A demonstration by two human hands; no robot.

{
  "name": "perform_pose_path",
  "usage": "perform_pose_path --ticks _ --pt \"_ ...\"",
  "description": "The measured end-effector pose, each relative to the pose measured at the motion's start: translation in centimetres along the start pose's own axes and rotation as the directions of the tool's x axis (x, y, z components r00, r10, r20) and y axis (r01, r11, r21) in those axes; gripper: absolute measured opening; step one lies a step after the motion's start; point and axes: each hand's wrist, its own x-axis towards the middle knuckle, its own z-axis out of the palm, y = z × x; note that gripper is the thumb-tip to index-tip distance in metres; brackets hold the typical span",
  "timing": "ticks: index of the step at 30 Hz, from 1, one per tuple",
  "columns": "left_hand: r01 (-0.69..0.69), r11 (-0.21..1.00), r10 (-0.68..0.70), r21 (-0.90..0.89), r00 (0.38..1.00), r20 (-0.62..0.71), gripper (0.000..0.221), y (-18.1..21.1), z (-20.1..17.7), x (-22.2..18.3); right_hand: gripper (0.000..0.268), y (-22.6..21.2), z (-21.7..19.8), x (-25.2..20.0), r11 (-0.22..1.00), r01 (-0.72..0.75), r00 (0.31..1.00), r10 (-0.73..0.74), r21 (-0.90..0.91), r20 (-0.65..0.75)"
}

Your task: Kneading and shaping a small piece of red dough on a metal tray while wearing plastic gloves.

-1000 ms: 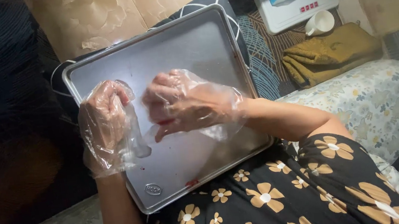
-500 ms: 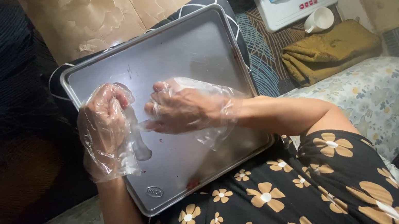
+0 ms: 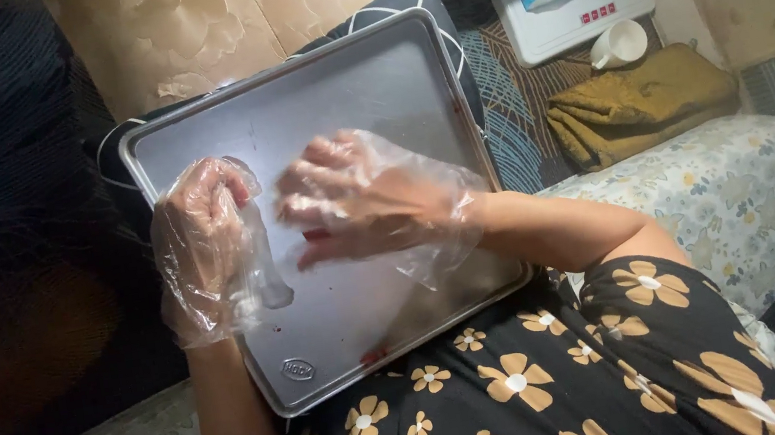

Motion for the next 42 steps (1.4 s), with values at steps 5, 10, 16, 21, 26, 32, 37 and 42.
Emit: perform_pose_path --ticks 5,10,16,21,26,32,37,42 --pt "0.023 1.000 -0.023 0.012 1.000 0.000 0.026 0.1 0.1 0.1 0.040 0.5 4.4 -2.0 0.990 0.133 0.968 -0.118 -0.050 0.223" --pt "0.024 1.000 -0.024 -0.002 1.000 -0.001 0.027 0.9 -0.3 0.0 0.028 0.8 4.1 -1.7 0.969 0.228 0.883 -0.167 -0.091 0.438" --pt "0.013 1.000 -0.013 -0.008 1.000 -0.010 0.026 0.7 -0.4 -0.1 0.024 1.0 4.0 -1.6 0.984 0.175 0.976 -0.178 0.039 0.125" --pt "-0.019 0.999 0.019 -0.047 1.000 0.001 0.021 0.3 -0.6 -0.1 0.051 -1.0 -0.5 1.1 0.970 -0.032 0.973 0.085 0.241 -0.214" --pt "0.019 1.000 -0.019 0.007 0.998 0.052 0.022 0.3 -0.5 0.0 0.056 -0.4 1.0 -0.1 0.997 -0.037 0.997 0.042 0.070 -0.060" --pt "0.028 0.999 -0.025 -0.045 0.997 0.067 0.020 1.2 -0.9 0.0 0.056 -0.6 4.3 -1.3 0.992 -0.129 0.957 0.125 -0.001 0.264" --pt "0.036 0.999 -0.036 -0.002 0.998 0.055 0.023 -0.2 -0.2 0.2 0.040 0.2 4.2 -0.9 0.998 0.054 0.960 -0.043 -0.031 0.277" --pt "0.040 0.999 -0.040 0.002 0.998 0.058 0.023 -0.7 -0.2 0.2 0.039 0.9 4.7 -1.7 0.998 -0.065 0.907 0.062 -0.009 0.416"
